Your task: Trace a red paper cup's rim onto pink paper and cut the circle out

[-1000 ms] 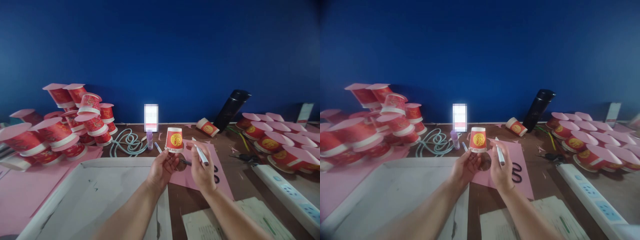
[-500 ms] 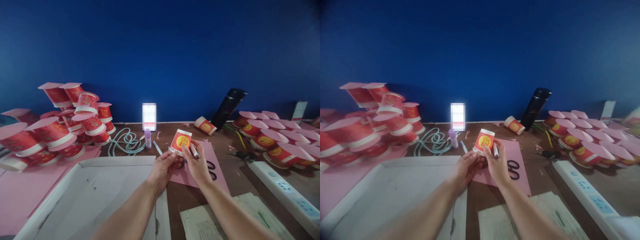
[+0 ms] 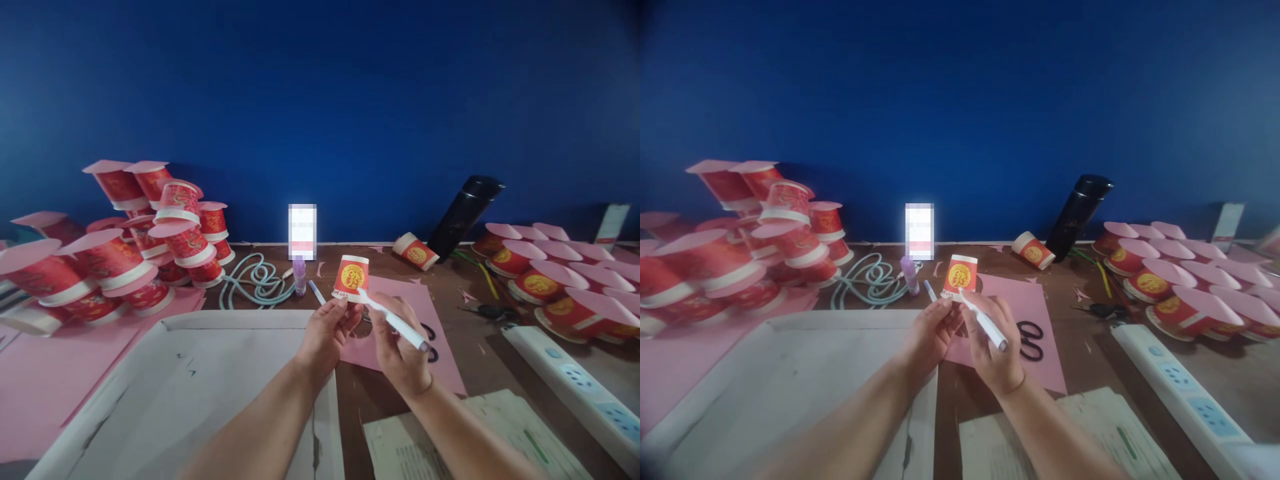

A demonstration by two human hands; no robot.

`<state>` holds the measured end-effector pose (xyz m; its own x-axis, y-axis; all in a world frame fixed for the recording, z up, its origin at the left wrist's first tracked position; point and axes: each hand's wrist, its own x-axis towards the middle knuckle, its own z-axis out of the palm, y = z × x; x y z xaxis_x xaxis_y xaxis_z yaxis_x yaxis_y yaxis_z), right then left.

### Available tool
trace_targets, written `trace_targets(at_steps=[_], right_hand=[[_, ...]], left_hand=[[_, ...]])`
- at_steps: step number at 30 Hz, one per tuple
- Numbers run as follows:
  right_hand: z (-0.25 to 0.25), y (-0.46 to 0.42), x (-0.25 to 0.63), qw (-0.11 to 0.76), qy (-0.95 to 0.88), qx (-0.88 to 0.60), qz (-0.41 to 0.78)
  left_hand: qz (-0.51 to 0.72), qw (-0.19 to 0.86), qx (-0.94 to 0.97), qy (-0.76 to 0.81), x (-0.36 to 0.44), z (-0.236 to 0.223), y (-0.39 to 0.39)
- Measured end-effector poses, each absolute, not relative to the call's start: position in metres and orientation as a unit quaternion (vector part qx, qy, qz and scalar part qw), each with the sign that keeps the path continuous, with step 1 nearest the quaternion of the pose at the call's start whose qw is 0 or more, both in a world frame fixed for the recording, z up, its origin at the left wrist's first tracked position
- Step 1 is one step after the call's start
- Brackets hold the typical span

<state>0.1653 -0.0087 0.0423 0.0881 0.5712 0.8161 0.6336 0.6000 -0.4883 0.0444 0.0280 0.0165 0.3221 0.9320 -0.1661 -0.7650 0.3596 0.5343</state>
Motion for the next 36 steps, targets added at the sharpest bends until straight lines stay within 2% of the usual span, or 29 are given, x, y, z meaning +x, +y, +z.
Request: trace_targets(at_steps=[8,36], right_hand=[[0.0426,-0.0060,0.1643,0.527,-0.711,-0.460,-0.079],[0.0445,-0.0054,0.1630,0.508,-0.716,-0.469,-0.097]], left_hand=[[0.542,0.786,0.197,0.221,0.0449,0.0132,0.0296],[0.546,0.786,0.201,0.209,0.0448,0.0116,0.0293]])
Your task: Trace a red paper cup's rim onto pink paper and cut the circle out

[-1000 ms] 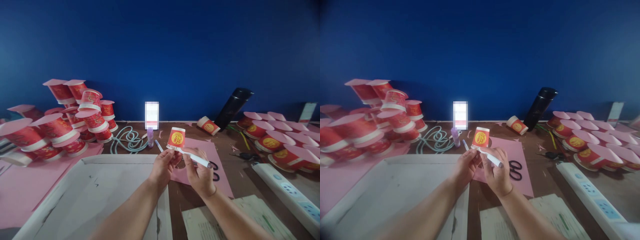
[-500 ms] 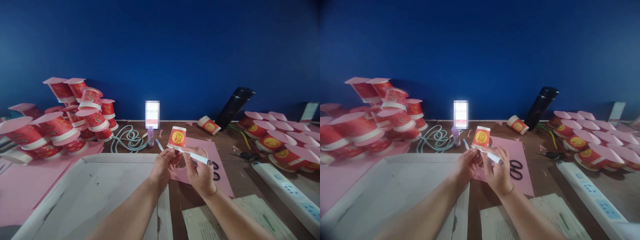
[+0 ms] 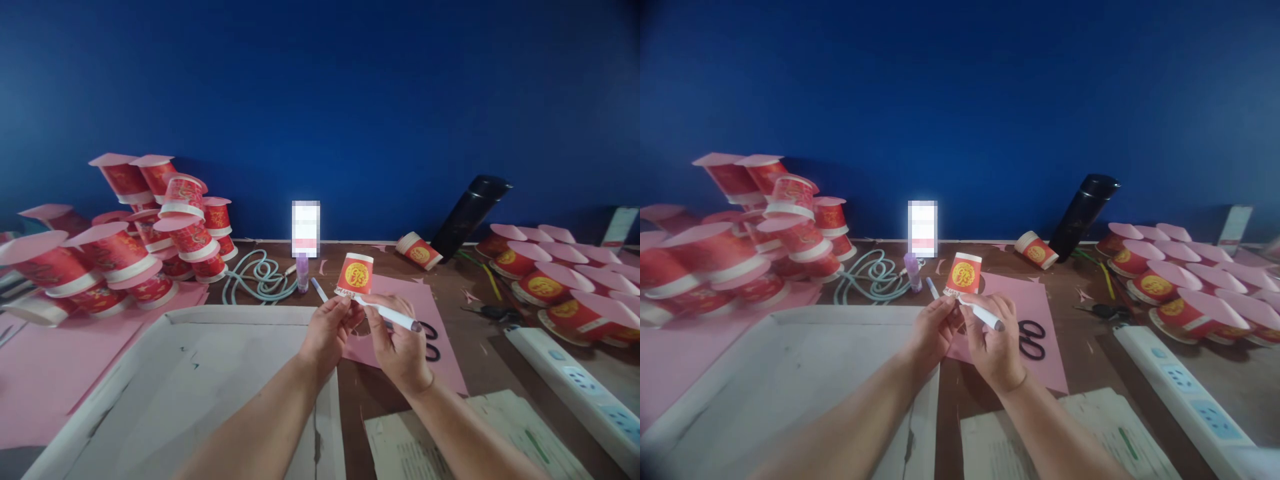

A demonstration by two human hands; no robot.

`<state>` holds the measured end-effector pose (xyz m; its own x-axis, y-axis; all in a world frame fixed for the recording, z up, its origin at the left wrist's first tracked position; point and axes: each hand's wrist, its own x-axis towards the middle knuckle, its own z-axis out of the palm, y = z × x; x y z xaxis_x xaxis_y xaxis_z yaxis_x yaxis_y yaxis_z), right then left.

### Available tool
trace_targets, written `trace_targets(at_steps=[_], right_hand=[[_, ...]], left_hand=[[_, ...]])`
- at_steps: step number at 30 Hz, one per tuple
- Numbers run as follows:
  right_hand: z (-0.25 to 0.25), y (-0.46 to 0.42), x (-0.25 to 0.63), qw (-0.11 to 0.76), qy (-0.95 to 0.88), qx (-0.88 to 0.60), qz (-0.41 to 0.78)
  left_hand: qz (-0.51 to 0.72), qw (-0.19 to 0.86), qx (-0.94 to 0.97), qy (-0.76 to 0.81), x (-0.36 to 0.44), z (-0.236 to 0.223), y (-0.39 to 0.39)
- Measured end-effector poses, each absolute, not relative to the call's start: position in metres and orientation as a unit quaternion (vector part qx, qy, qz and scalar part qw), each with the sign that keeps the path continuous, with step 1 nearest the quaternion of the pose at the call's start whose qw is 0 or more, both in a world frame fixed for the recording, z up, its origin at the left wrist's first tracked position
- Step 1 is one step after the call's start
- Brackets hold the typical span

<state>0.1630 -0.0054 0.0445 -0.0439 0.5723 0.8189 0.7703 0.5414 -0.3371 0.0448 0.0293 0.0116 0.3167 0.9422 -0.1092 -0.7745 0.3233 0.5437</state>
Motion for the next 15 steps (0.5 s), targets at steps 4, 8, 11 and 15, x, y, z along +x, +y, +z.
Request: trace_targets(at_steps=[4,8,11,15], right_hand=[[0.0438,-0.0063,0.1633,0.522,-0.704,-0.472,-0.103],[0.0436,-0.0067,0.1640,0.522,-0.700,-0.477,-0.103],[0.0430,-0.0063,0.1641,0.520,-0.699,-0.481,-0.100],[0.0441,-0.0056,0.1633,0.519,-0.699,-0.479,-0.111]], left_hand=[[0.544,0.785,0.198,0.219,0.0446,0.0132,0.0287],[0.540,0.787,0.197,0.223,0.0444,0.0147,0.0279],[0.542,0.787,0.198,0.217,0.0446,0.0150,0.0282],[0.541,0.789,0.195,0.216,0.0445,0.0151,0.0282]])
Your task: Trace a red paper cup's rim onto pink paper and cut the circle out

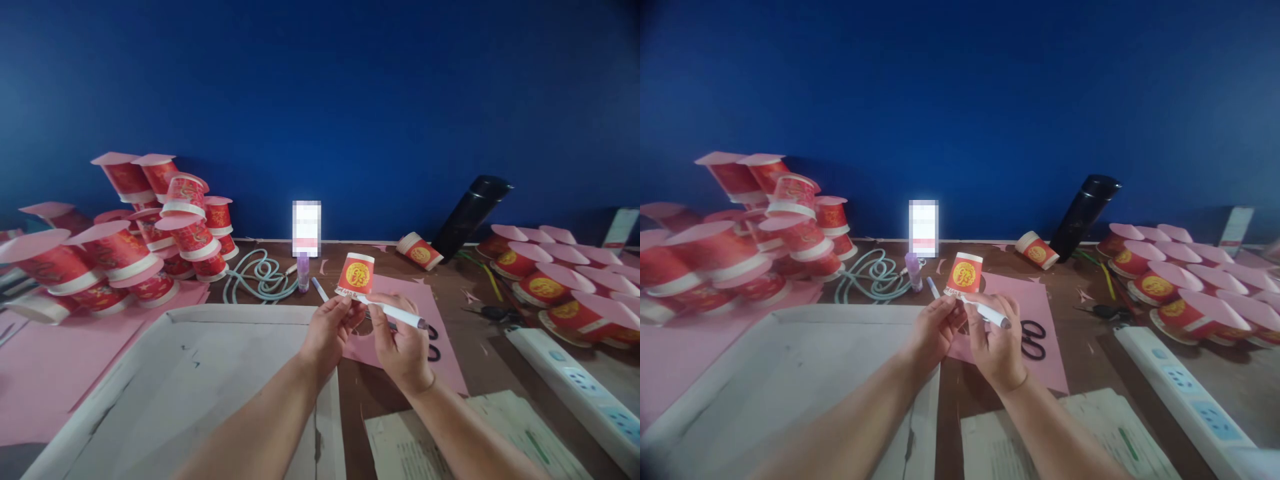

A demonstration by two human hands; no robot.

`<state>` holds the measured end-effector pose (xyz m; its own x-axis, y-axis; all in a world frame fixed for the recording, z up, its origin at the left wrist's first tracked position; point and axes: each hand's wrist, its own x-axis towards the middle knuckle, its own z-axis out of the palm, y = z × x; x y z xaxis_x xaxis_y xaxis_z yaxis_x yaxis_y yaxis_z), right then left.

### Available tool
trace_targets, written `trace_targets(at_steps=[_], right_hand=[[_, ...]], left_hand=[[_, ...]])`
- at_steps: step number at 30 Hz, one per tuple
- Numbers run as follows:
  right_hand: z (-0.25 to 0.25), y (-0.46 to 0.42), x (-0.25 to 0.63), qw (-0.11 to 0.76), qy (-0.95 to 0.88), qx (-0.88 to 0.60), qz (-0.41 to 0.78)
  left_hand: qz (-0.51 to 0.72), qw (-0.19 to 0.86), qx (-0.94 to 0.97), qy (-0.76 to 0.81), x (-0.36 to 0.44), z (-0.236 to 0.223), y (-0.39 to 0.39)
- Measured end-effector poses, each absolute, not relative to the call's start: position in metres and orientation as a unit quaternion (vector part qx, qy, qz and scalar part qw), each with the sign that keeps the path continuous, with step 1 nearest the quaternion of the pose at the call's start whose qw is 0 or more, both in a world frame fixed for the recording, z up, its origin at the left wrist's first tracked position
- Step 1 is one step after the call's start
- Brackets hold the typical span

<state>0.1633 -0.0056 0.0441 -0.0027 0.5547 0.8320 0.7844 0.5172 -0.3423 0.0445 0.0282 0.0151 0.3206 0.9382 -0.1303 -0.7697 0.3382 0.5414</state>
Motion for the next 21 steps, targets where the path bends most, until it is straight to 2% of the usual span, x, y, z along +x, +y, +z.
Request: trace_targets(at_steps=[21], right_hand=[[0.0481,-0.0069,0.1611,0.508,-0.702,-0.484,-0.122]], left_hand=[[0.543,0.786,0.192,0.225,0.0435,0.0169,0.0268]])
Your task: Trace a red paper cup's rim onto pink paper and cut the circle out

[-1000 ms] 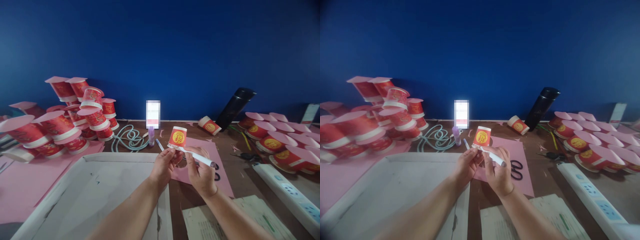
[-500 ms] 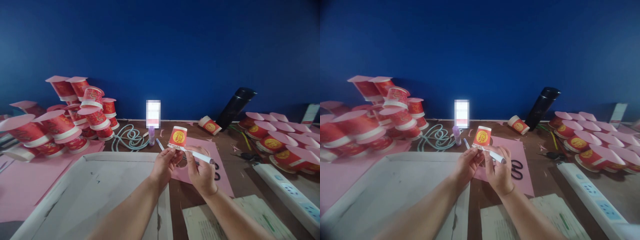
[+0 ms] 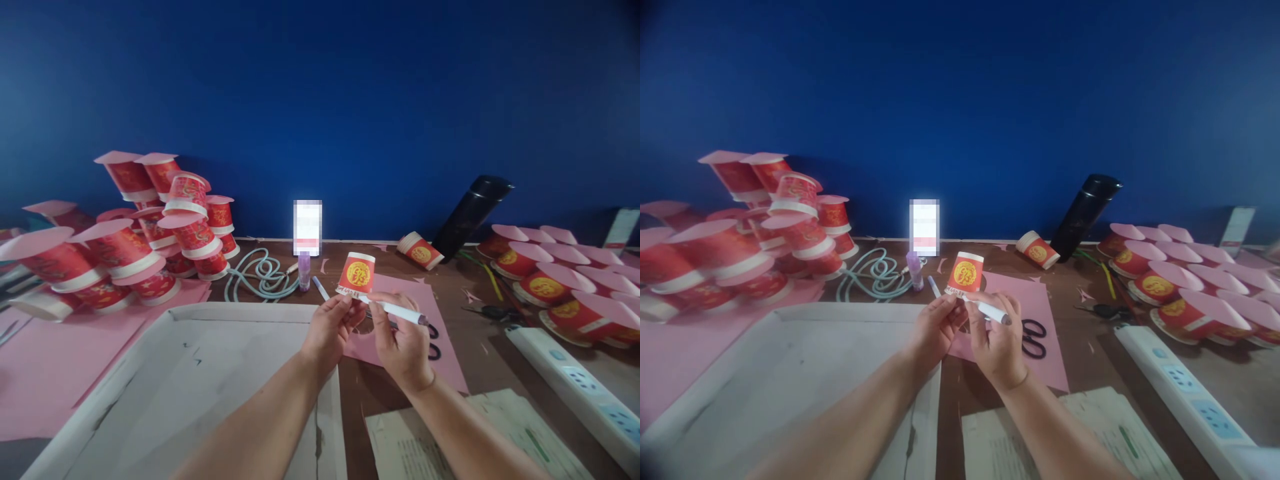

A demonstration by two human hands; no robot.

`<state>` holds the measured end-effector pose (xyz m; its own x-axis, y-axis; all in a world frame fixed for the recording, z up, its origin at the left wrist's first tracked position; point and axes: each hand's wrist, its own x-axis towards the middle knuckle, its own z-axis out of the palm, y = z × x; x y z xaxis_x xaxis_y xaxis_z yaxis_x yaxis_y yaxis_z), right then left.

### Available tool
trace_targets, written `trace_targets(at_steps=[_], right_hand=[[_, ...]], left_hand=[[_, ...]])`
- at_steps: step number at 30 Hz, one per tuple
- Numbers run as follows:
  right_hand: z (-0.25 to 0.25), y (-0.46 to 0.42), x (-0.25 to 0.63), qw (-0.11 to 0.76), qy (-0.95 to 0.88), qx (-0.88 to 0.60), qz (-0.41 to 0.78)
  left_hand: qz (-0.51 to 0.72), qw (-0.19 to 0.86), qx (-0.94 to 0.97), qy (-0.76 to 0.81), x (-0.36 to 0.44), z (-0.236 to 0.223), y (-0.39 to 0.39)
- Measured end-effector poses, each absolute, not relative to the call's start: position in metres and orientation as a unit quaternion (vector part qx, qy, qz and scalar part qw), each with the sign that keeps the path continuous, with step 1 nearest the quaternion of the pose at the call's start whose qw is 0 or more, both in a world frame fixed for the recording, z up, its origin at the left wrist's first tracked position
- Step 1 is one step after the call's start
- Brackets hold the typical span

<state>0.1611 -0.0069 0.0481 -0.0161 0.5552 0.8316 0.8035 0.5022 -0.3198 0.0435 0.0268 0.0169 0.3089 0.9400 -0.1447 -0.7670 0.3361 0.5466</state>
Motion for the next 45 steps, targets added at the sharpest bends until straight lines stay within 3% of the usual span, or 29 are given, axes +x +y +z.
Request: trace_targets(at_steps=[6,45], right_hand=[[0.0444,-0.0062,0.1622,0.543,-0.680,-0.484,-0.089],[0.0449,-0.0069,0.1626,0.515,-0.697,-0.491,-0.088]], left_hand=[[0.543,0.787,0.180,0.232,0.0431,0.0177,0.0269],[0.542,0.793,0.172,0.218,0.0429,0.0137,0.0279]])
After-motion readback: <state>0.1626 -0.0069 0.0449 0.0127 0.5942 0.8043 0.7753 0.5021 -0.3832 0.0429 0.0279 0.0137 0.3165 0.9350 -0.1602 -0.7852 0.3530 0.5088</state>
